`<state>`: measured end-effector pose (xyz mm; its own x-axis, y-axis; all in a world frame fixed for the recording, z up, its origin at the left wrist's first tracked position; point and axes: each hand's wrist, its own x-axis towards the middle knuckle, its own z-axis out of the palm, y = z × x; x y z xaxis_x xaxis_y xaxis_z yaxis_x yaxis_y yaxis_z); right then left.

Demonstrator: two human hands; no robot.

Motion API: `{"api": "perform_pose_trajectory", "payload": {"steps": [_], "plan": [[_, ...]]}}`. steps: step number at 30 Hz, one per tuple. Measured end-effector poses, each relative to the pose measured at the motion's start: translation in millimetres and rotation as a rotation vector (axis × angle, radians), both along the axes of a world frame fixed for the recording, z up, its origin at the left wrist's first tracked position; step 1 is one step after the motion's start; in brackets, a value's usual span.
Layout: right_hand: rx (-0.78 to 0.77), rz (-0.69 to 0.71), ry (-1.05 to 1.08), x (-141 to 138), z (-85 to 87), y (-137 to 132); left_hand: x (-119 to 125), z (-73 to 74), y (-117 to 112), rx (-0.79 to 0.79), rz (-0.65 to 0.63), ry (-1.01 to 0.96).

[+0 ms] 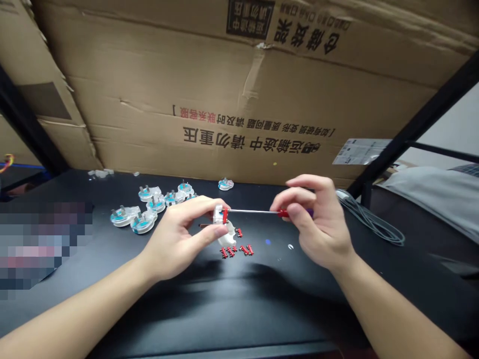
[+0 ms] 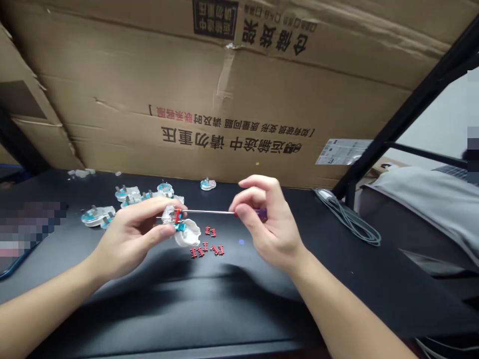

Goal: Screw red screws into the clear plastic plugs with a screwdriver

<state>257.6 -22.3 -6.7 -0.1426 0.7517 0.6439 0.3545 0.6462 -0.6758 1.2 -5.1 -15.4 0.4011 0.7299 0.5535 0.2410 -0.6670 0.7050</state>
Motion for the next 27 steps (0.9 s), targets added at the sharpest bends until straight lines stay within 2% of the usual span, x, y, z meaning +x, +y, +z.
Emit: {"api": "perform_pose_trajectory", "payload": {"steps": [2,6,9,15,18,21,22,24,27], "plan": [[-0.011,-0.003,-0.022,0.6,0.5,0.6,-0.4,-0.1,0.2,0.003,0.008,0.009],[0.062,0.029,-0.033,0.7,0.4,1.1,-1.4,0.5,-0.5,0.014,0.009,0.015],[0.033,0.001,-0.101,-0.4,-1.7,0.8,-0.9,0.9,-2.5,0.036,0.01,0.028],[0.199,0.035,-0.383,0.9,-4.6,10.6,0.0,2.3,-0.3,0.073,0.012,0.101],[0.173,-0.072,-0.447,7.7,-7.2,23.6,-7.2,4.0,11.6,-0.019,0.12,0.116],[0.041,-0.11,-0.454,13.8,-9.9,32.0,-20.1,4.5,28.0,-0.091,0.186,0.26],[-0.016,-0.075,-0.474,14.1,-10.1,32.1,-24.8,3.7,33.1,-0.089,0.196,0.396],[-0.122,0.086,-0.55,10.5,-9.6,27.4,-33.7,0.2,41.5,-0.021,0.18,0.678],[-0.203,0.432,-0.707,-5.1,-11.5,12.5,-42.5,-6.9,48.4,0.06,0.119,0.863]]}}
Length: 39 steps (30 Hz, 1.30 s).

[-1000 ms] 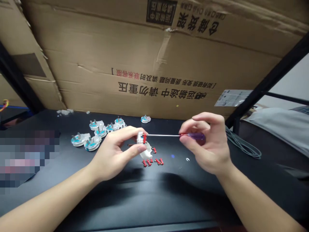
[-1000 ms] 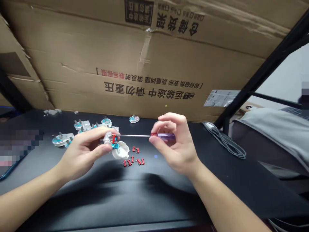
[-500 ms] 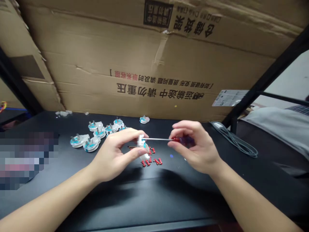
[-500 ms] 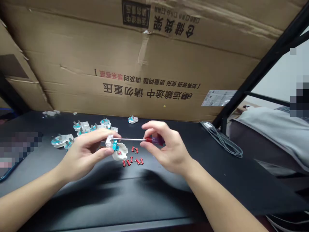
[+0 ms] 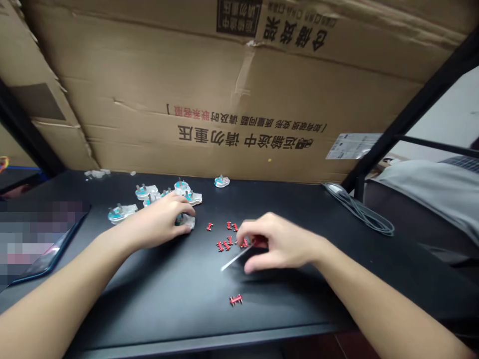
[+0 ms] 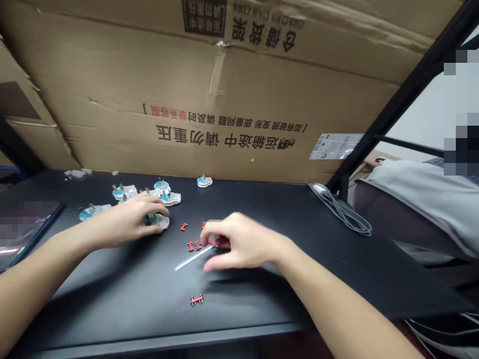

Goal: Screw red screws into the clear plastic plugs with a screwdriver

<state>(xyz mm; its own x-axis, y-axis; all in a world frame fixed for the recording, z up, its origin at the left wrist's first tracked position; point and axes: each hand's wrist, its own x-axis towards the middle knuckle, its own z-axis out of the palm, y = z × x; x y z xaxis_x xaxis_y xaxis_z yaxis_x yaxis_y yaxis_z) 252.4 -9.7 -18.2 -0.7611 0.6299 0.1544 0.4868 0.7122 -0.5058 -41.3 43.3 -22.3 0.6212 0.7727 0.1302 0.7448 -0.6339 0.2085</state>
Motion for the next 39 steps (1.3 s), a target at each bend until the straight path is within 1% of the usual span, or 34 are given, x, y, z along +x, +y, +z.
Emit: {"api": "perform_pose_trajectory", "payload": {"steps": [2,4,5,6,7,8,10,11,13,16,17,19,22,24,26,28,31,33,35,37,39], "plan": [[-0.005,0.116,-0.043,-13.6,-5.8,-10.1,-1.5,-2.3,1.5,0.035,0.003,0.001],[0.021,0.211,-0.085,-24.9,-13.8,-16.4,1.2,-1.1,1.9,0.078,0.027,-0.032],[0.031,0.246,-0.116,-28.6,-17.5,-17.7,4.2,0.6,2.1,0.101,0.044,-0.048],[0.058,0.25,-0.138,-30.7,-20.3,-17.7,8.2,2.7,2.8,0.123,0.062,-0.061],[0.093,0.216,-0.155,-31.2,-21.9,-16.5,13.3,4.8,4.1,0.142,0.081,-0.069],[0.133,0.15,-0.161,-30.2,-22.3,-14.4,19.4,6.7,6.3,0.158,0.098,-0.063],[0.205,-0.042,-0.133,-24.8,-19.7,-7.9,34.2,9.3,14.7,0.161,0.11,-0.035],[0.228,-0.137,-0.101,-20.9,-17.4,-3.9,42.8,9.8,21.0,0.16,0.114,-0.018],[0.238,-0.265,-0.008,-12.2,-12.5,4.6,61.8,9.5,37.7,0.162,0.132,0.013],[0.242,-0.319,0.123,0.3,-8.6,17.0,91.1,5.9,68.5,0.145,0.192,0.044],[0.257,-0.35,0.142,3.9,-8.5,20.6,99.7,4.2,78.6,0.13,0.207,0.052],[0.229,-0.42,0.157,9.9,-9.6,26.5,113.2,0.6,96.3,0.085,0.232,0.067],[0.227,-0.507,0.156,15.9,-12.1,32.8,121.1,-2.9,112.1,0.04,0.242,0.061],[0.25,-0.548,0.165,18.5,-12.5,35.3,117.8,-2.7,112.8,0.047,0.222,0.036],[0.269,-0.591,0.18,19.9,-11.3,36.0,108.4,-0.1,103.5,0.072,0.177,0.004],[0.283,-0.621,0.198,19.5,-8.5,33.8,93.9,5.2,83.9,0.106,0.127,-0.036],[0.307,-0.622,0.246,13.5,-3.1,23.7,67.3,16.8,40.2,0.173,0.067,-0.13],[0.342,-0.579,0.325,6.1,-0.1,13.7,51.0,24.3,9.8,0.212,0.033,-0.193],[0.411,-0.533,0.412,-1.6,1.7,4.3,38.6,29.1,-14.3,0.242,-0.001,-0.255],[0.472,-0.485,0.427,-6.5,3.0,-1.6,30.5,30.9,-28.6,0.265,-0.077,-0.373],[0.484,-0.461,0.357,-7.1,4.9,-3.3,25.8,30.8,-34.2,0.28,-0.094,-0.447]]}}
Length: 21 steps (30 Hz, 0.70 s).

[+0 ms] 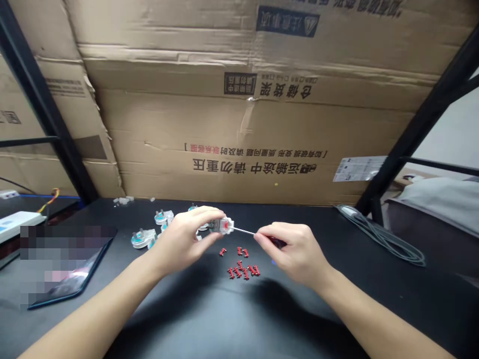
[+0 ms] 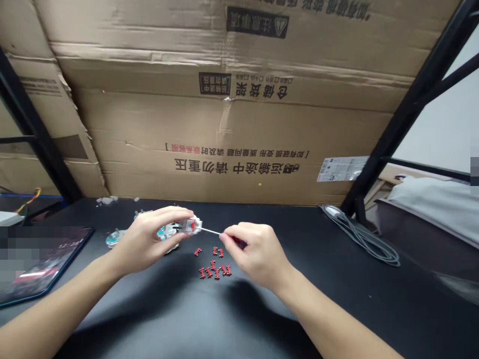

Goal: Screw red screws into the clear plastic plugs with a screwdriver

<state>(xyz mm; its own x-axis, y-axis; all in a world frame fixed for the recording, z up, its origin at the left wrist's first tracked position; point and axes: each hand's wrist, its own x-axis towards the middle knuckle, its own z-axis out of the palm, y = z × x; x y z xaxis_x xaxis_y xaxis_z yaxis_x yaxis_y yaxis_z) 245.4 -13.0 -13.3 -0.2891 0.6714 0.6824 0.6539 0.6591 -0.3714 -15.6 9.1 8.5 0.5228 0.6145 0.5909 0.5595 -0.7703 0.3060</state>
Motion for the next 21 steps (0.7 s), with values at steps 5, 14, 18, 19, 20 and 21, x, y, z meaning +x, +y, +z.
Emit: {"api": "perform_pose_trajectory", "payload": {"steps": [5,14,18,19,20,21], "plan": [[0.013,-0.069,0.106,4.8,8.6,-3.6,-2.6,-1.2,-2.6,-0.23,-0.038,-0.326],[0.102,0.092,0.15,-6.7,9.1,-21.9,13.7,-10.2,-17.2,-0.651,-0.278,-0.549],[0.101,0.11,0.146,-6.6,10.5,-21.0,14.9,-11.6,-19.4,-0.656,-0.277,-0.529],[0.097,0.115,0.143,-6.6,10.7,-20.8,14.5,-11.7,-19.8,-0.652,-0.277,-0.525],[0.094,0.118,0.142,-6.7,10.7,-20.6,14.3,-11.7,-20.2,-0.649,-0.274,-0.522],[0.093,0.119,0.141,-6.8,10.5,-20.4,14.2,-11.8,-20.4,-0.648,-0.272,-0.52]]}}
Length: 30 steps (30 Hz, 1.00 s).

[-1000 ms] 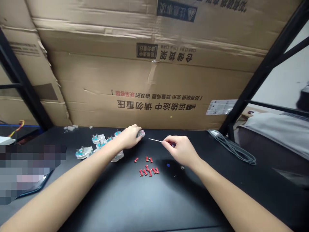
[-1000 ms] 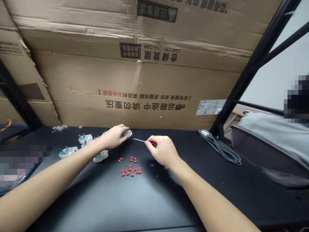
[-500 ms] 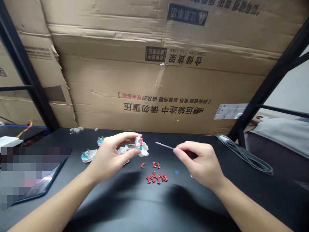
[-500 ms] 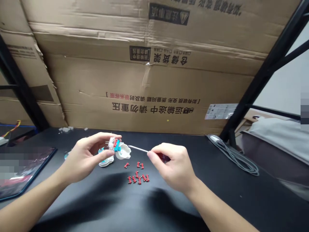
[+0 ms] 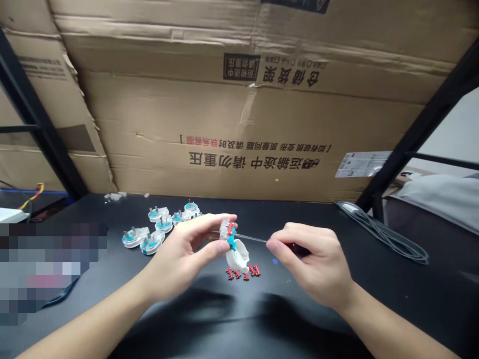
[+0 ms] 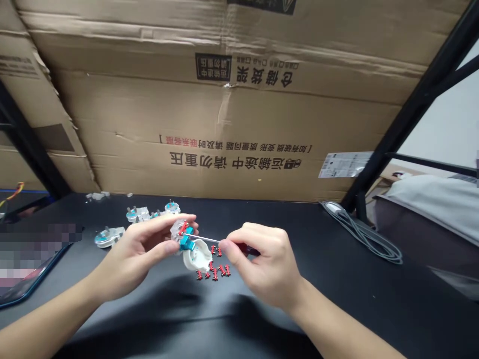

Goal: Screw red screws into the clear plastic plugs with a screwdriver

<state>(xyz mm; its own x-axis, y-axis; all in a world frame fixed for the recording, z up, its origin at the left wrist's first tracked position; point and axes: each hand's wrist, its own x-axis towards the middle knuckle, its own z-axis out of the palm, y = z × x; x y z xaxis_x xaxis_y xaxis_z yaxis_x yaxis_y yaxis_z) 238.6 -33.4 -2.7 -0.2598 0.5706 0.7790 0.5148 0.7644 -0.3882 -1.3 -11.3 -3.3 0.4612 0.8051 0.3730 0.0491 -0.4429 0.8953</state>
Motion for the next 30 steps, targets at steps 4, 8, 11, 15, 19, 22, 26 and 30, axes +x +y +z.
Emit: {"api": "perform_pose_trajectory", "payload": {"steps": [4,8,11,15,19,22,26,30], "plan": [[-0.02,-0.001,0.004,0.0,-1.1,-0.1,1.5,-0.1,-0.2,0.003,-0.004,0.009],[-0.071,0.01,0.0,1.0,0.6,-1.1,-1.4,1.2,2.7,0.143,0.033,0.087],[-0.289,0.038,-0.041,2.1,3.8,0.7,-10.7,3.3,8.2,0.474,0.074,0.274],[-0.712,0.15,-0.103,2.3,3.4,6.2,-20.9,7.0,12.2,0.736,0.02,0.435],[-0.415,0.087,-0.092,3.7,-1.4,5.8,-14.6,11.6,5.9,0.506,0.079,0.43],[0.184,-0.054,-0.23,8.1,-2.1,2.9,-4.7,11.9,1.5,0.141,0.031,0.365],[0.189,-0.082,-0.192,12.1,-0.1,4.4,2.1,6.3,2.8,-0.087,0.012,0.245],[-0.409,0.135,0.193,11.0,-0.7,8.5,-0.8,4.2,4.9,0.069,0.124,0.117]]}}
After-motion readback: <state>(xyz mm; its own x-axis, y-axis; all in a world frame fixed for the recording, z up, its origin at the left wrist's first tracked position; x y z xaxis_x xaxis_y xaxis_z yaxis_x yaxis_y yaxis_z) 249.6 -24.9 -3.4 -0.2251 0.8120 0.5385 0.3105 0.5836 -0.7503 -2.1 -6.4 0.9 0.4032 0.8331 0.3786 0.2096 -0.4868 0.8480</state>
